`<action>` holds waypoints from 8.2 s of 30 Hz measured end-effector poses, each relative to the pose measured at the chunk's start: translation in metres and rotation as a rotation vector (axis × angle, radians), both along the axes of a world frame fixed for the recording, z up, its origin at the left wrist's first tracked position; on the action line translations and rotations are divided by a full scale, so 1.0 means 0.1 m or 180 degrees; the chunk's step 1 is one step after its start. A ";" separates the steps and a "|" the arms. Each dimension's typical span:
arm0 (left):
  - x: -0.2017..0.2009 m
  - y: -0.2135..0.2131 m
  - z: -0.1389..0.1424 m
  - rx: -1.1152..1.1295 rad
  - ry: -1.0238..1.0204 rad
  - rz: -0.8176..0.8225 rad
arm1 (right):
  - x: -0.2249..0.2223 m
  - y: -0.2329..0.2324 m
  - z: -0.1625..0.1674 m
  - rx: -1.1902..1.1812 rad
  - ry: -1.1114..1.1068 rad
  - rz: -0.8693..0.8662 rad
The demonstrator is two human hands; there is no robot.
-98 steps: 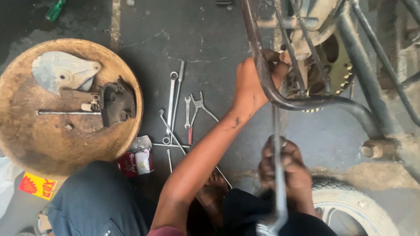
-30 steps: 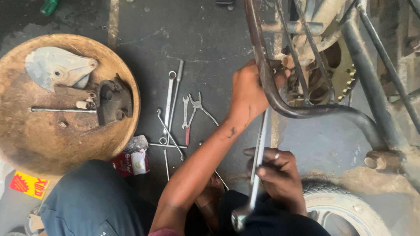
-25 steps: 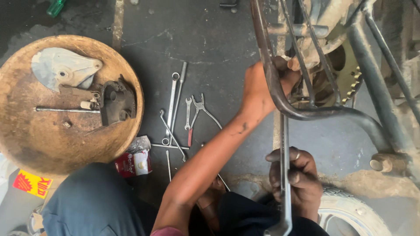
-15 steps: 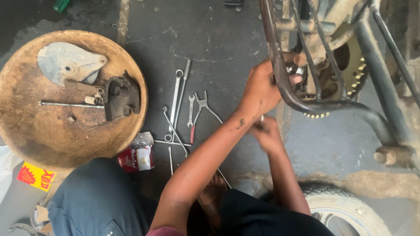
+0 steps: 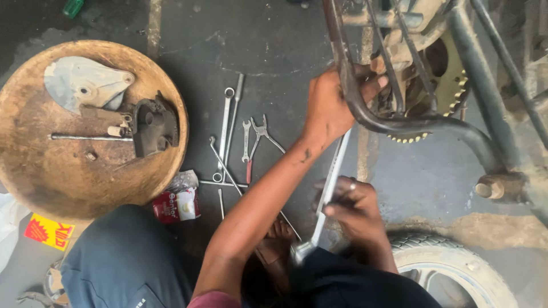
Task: The person works on the rear sprocket and chain area of a motorcycle, using a wrench to tighten a bolt on the axle. They then open a cardboard box containing a new chain and remove it.
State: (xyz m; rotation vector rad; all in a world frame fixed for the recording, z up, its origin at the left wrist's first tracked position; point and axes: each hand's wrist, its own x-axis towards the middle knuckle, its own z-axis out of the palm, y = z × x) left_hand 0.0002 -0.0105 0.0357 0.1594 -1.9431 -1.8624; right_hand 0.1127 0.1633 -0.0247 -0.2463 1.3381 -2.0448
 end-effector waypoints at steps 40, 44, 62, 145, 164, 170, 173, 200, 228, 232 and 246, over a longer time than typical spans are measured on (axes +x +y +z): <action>-0.16 0.20 -0.41 0.0838 0.0080 -0.0382 | -0.63 -0.64 -0.40 0.0692 0.0931 -0.0528; -0.16 0.18 -0.48 0.0896 0.0581 -0.0522 | -1.07 -0.95 -0.37 0.1191 0.0709 -0.1589; -0.09 0.15 -0.07 0.0362 -0.0536 -0.0274 | 0.00 0.14 0.03 0.0005 0.0082 -0.0461; -0.07 0.27 -0.36 -0.0111 0.0290 0.0136 | -0.22 -0.26 -0.19 0.2480 0.2085 -0.0638; -0.01 0.17 -0.14 -0.0022 0.0086 0.0244 | 0.14 0.05 0.20 0.1148 0.1412 -0.0338; -0.09 0.16 -0.03 0.0178 -0.0254 0.0166 | 0.21 0.29 0.19 -0.0227 0.0116 -0.0402; -0.02 0.13 0.06 0.0258 -0.0626 0.0029 | 0.19 0.22 0.14 0.0322 0.0136 -0.0288; 0.01 0.18 -0.67 0.0287 0.0601 0.0280 | -1.15 -0.54 -0.61 0.2495 0.3309 -0.1622; -0.04 0.03 -0.03 -0.0414 -0.0405 -0.0264 | -0.07 -0.10 0.20 0.0876 0.0078 -0.0616; 0.01 0.13 -0.31 -0.0515 0.0360 -0.0059 | -0.54 -0.42 -0.34 0.2188 0.1884 -0.0580; 0.15 0.05 -0.19 -0.0413 0.0378 0.0233 | -0.14 -0.26 -0.07 0.1908 0.1648 -0.0950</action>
